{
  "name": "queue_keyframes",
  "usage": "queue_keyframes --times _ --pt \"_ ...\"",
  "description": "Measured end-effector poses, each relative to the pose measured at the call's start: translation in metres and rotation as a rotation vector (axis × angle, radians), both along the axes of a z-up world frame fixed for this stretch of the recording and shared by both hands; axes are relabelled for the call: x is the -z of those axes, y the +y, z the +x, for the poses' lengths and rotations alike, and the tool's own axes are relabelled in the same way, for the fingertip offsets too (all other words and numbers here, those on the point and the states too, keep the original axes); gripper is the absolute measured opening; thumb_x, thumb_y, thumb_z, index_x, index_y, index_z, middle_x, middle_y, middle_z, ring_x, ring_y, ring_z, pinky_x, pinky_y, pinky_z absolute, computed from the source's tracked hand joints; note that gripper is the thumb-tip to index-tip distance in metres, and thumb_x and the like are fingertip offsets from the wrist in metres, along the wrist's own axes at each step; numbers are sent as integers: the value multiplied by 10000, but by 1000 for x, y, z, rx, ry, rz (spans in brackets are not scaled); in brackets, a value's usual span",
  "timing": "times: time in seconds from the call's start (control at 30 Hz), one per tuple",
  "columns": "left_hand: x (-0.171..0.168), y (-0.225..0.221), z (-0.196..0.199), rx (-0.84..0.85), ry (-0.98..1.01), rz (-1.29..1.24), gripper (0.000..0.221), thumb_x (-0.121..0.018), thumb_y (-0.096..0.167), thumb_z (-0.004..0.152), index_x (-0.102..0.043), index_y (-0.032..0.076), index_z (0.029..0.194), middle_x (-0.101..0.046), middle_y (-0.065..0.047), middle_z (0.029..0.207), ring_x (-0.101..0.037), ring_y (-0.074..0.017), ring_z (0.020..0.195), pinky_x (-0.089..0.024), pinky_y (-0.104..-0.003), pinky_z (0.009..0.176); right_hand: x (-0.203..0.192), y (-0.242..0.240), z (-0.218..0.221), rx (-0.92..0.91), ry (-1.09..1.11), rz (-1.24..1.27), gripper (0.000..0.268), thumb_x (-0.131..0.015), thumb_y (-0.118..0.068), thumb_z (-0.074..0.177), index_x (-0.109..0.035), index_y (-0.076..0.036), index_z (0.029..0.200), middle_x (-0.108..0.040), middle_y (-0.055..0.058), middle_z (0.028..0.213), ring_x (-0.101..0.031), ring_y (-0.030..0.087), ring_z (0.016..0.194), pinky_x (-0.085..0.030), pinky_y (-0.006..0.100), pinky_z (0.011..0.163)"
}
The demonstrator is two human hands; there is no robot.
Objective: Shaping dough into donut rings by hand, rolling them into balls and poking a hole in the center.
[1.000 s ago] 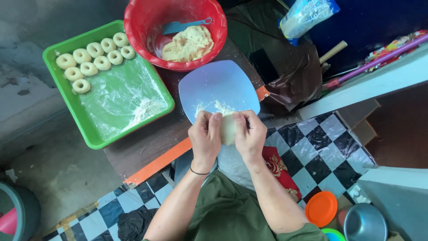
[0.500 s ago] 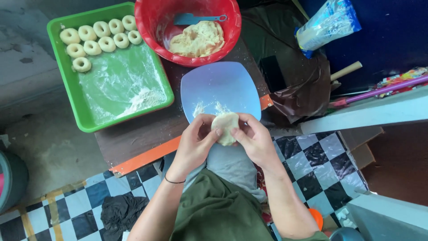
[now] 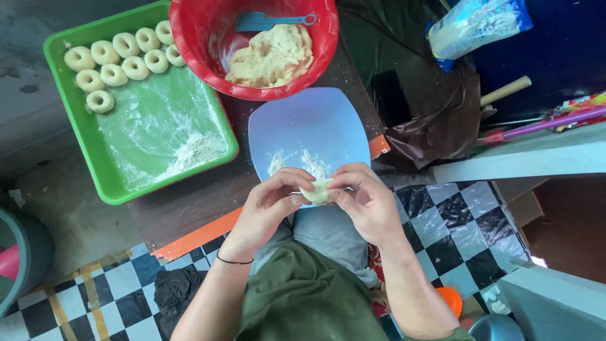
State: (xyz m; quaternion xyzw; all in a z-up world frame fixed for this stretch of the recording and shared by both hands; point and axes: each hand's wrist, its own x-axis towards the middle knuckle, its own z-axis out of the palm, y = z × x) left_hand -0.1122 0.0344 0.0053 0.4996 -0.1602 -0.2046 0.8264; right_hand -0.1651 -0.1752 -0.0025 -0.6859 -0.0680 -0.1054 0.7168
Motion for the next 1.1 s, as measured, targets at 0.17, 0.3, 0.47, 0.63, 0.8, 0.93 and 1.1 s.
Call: queue_keyframes --times 0.17,0.3,0.47,0.63,0.8,0.93,1.1 --pt "-6 -12 -4 -21 76 183 408 -740 95 898 -644 -40 1271 -654 -185 1200 -666 -222 1010 -592 -398 894 -13 14 4 24 3 -42 225 -676 71 941 -655 62 1165 -583 137 1071 -667 178 891 -639 344 768" --pt "-2 -20 -3 -105 98 371 376 -783 130 878 -686 39 1230 -701 -169 1017 -679 -221 926 -610 -380 822 -21 15 9 42 69 -109 314 -708 -53 954 -639 22 1251 -588 98 1156 -633 151 999 -608 324 847" --pt "2 -18 -1 -144 64 443 247 -794 179 891 -739 96 1117 -740 -151 890 -743 -229 841 -631 -381 751 -11 12 6 66 90 -209 224 -754 -12 914 -732 22 1134 -663 103 989 -650 136 864 -620 298 758" --pt "16 -14 -1 -190 82 342 199 -779 153 907 -748 84 1092 -753 -165 910 -764 -236 834 -666 -397 722 2 9 7 45 150 16 191 -699 13 943 -717 46 1130 -681 144 905 -693 178 759 -652 317 713" --pt "18 -11 -4 -175 209 71 334 -779 64 874 -655 -27 1170 -642 -160 975 -750 -268 827 -693 -425 705 12 14 4 15 178 117 217 -690 14 946 -698 79 1153 -690 175 876 -717 198 744 -668 352 672" --pt "20 0 -11 -129 205 71 278 -759 88 898 -683 -27 1140 -645 -171 986 -742 -253 823 -688 -440 726 5 19 -1 28 235 134 246 -683 -6 955 -675 71 1189 -687 174 898 -718 198 772 -671 347 700" --pt "27 7 -19 -145 177 95 179 -756 108 915 -682 -28 1006 -689 -183 980 -742 -220 863 -642 -416 809 -8 35 -10 24 176 129 140 -680 27 949 -695 59 1084 -675 153 977 -701 194 837 -646 348 772"
